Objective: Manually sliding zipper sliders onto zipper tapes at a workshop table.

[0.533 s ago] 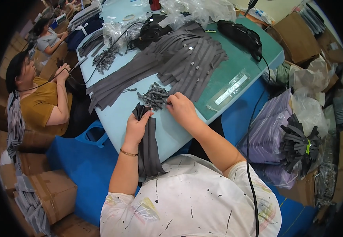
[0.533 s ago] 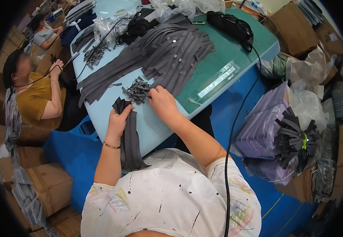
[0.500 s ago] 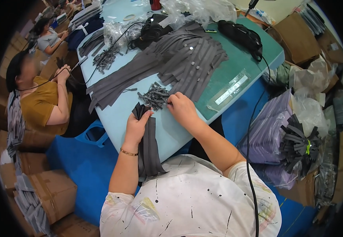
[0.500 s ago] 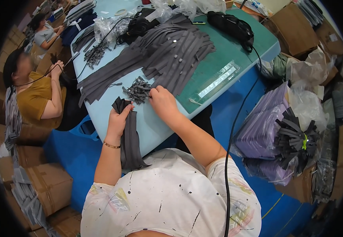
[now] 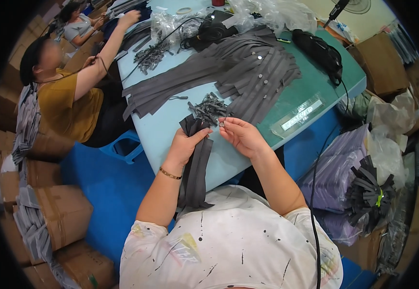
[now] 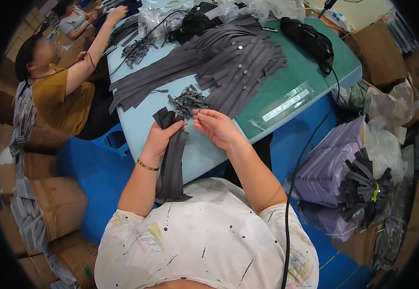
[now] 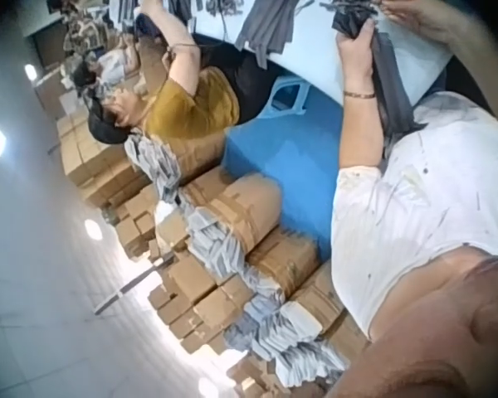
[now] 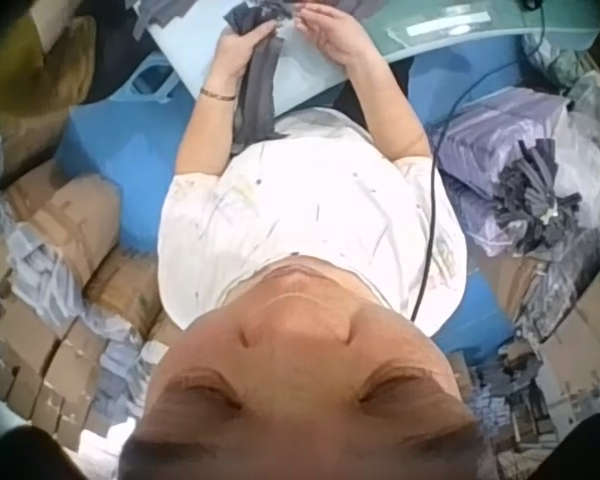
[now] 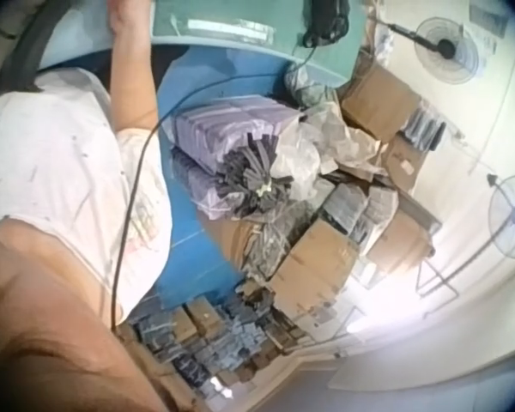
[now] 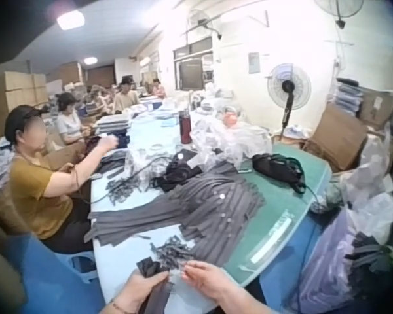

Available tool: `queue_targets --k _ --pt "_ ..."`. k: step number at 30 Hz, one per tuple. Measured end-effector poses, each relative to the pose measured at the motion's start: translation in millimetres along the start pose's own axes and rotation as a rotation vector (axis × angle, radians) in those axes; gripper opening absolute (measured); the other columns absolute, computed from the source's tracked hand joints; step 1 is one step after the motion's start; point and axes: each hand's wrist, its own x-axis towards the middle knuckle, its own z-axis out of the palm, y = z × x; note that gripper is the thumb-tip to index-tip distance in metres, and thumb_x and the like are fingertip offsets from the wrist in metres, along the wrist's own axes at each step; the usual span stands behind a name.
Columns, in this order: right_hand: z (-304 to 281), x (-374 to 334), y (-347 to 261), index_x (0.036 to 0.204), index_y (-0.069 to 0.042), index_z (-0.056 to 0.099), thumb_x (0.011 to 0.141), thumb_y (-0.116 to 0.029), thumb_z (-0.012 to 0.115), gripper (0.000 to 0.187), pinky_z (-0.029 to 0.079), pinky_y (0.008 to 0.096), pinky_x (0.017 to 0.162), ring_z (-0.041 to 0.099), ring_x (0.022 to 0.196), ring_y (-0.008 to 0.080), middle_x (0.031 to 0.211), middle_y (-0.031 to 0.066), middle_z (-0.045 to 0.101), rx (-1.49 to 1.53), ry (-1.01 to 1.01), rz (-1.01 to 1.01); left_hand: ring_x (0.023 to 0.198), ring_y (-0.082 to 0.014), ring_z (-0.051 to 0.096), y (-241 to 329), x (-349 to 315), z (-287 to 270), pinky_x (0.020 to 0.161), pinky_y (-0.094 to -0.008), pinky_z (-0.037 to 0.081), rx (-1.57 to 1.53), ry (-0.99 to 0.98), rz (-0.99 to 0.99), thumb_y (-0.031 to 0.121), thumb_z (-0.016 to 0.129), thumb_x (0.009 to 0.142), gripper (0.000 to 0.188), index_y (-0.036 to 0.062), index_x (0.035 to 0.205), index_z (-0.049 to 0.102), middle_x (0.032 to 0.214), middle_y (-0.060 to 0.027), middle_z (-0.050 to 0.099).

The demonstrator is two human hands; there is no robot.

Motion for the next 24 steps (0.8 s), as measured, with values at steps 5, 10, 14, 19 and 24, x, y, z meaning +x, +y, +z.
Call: queue_targets --k 5,10,14,19,24 --pt "3 1 5 0.106 0.002 0.055 0.087 -0.006 0.056 0.020 0.054 0.0198 0.073 0.062 0.080 0.0127 0.090 0.0075 0.061 0.098 0.004 0.045 0.077 -0.0096 0.059 -3 1 -4 0.066 -0.0208 0.047 0.063 -0.066 0.056 0.009 0.067 0.080 0.019 0.0018 0.097 0.060 0.085 -0.0020 0.062" --pt "5 1 8 0.107 0.002 0.056 0.085 -0.003 0.059 0.023 0.053 0.0221 0.076 0.062 0.083 0.0133 0.095 0.0080 0.061 -0.039 -0.027 0.033 0.078 -0.0092 0.058 -4 1 -3 0.068 -0.0210 0.047 0.077 -0.067 0.072 0.007 0.067 0.079 0.019 0.0023 0.097 0.060 0.087 -0.0013 0.062" --pt "10 -2 10 0.106 0.002 0.058 0.083 -0.003 0.061 0.024 0.051 0.0234 0.077 0.061 0.085 0.0130 0.095 0.0082 0.062 -0.142 -0.030 -0.003 0.079 -0.0088 0.057 -2 0 -3 0.068 -0.0211 0.047 0.074 -0.058 0.037 0.006 0.067 0.079 0.020 0.0026 0.098 0.060 0.088 -0.0009 0.062" --pt "11 -2 3 0.107 -0.001 0.061 0.086 -0.011 0.060 0.023 0.050 0.0233 0.075 0.059 0.083 0.0107 0.093 0.0049 0.062 -0.461 -0.031 -0.143 0.074 -0.0070 0.056 -6 2 -4 0.065 -0.0212 0.046 0.074 -0.025 0.058 0.008 0.070 0.077 0.019 0.0031 0.094 0.063 0.085 0.0001 0.062" --pt "14 -4 -5 0.108 -0.004 0.063 0.088 -0.011 0.056 0.022 0.049 0.0231 0.074 0.058 0.080 0.0091 0.091 0.0023 0.062 -0.675 -0.085 -0.161 0.073 -0.0064 0.055 -8 2 -5 0.065 -0.0206 0.045 0.084 -0.011 0.041 0.008 0.071 0.075 0.018 0.0030 0.091 0.064 0.084 0.0004 0.062"
